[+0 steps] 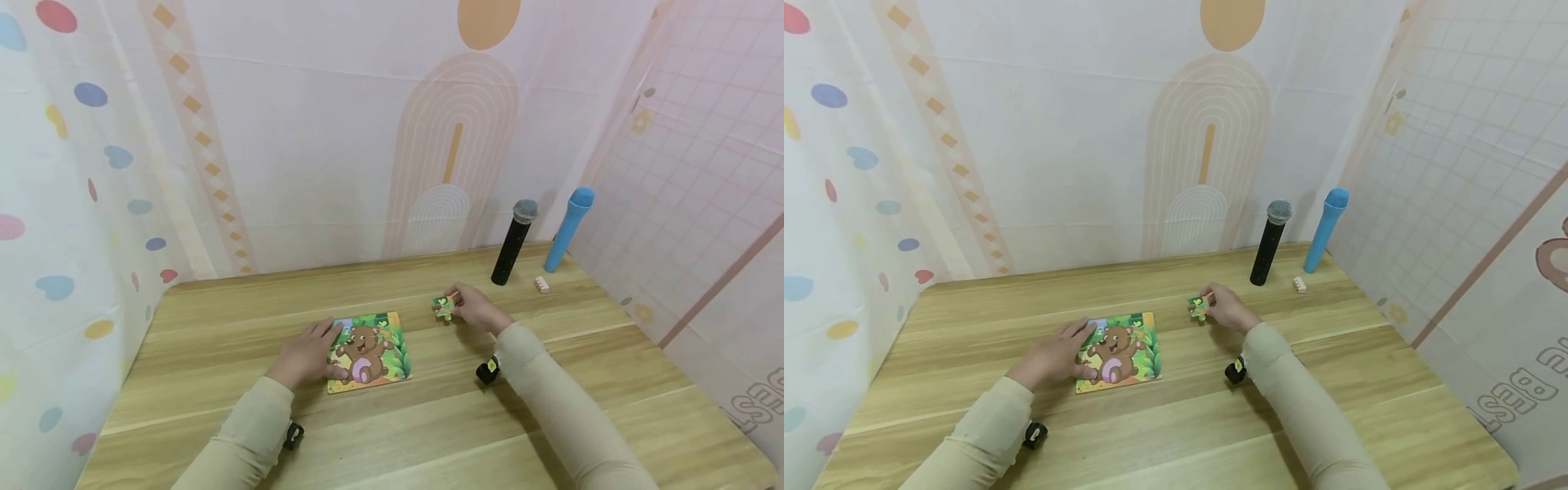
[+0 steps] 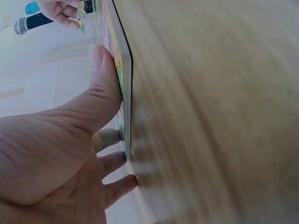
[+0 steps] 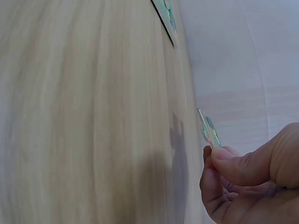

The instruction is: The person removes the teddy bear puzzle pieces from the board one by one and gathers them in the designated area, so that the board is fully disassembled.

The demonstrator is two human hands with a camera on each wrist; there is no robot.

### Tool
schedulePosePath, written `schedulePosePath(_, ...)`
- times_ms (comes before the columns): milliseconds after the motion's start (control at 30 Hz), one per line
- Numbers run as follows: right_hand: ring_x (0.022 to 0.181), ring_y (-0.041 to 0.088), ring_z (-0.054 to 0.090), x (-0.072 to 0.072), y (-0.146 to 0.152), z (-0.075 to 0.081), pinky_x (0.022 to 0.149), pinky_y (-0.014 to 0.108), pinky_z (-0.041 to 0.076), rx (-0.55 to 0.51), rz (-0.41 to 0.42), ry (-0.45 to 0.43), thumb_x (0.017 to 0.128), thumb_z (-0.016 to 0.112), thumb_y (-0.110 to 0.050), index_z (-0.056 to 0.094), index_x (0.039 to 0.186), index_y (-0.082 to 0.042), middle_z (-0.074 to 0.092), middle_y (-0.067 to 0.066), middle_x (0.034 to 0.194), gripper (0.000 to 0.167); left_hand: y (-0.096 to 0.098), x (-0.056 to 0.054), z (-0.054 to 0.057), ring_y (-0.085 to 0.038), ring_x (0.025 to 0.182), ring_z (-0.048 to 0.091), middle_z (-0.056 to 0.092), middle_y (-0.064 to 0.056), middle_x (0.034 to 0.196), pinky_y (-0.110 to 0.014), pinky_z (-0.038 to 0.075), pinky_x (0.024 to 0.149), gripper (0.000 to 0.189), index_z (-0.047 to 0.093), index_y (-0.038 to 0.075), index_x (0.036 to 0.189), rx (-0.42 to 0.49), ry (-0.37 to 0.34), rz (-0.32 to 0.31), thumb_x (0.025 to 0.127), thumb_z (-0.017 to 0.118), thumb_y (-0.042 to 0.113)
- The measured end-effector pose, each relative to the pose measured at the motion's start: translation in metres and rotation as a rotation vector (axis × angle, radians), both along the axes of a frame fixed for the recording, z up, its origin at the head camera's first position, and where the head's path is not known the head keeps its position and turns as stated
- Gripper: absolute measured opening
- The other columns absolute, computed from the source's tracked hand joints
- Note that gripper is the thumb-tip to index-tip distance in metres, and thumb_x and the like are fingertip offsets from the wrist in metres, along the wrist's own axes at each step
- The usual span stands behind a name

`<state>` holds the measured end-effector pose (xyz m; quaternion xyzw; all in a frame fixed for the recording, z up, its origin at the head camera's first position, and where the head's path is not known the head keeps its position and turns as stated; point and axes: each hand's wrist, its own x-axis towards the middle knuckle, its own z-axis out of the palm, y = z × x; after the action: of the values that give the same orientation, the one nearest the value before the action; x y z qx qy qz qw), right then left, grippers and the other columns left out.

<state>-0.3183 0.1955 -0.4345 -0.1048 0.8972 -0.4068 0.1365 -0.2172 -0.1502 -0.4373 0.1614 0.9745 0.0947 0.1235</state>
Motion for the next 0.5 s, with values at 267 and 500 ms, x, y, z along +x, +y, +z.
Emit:
schedulePosePath(267,0.117,0.035,0.055,-0.004,0.014,0.0,0.092,0.041,0.05,0.016,-0.015,0.0,0.097,0.052,0.014,0.051,0.134,0.004,0.056,0.025,0.126,0.038,0.0,-0.002,0.0,-0.046,0.148,0.025,0.022,-0.022,0.165,-0.073,0.039,0.101,0.098,0.029,0.002,0.158,0.0,-0.003,-0.004,0.086,0.073,0.052)
schedulePosePath(500,0.117,0.037,0.054,-0.006,0.03,0.0,0.091,0.042,0.05,-0.014,-0.031,-0.005,0.097,0.051,0.016,0.048,0.135,0.007,0.055,0.028,0.127,0.04,0.0,0.0,0.0,-0.047,0.148,0.025,0.021,-0.022,0.165,-0.075,0.037,0.101,0.099,0.029,0.002,0.159,0.008,-0.012,0.007,0.086,0.074,0.052)
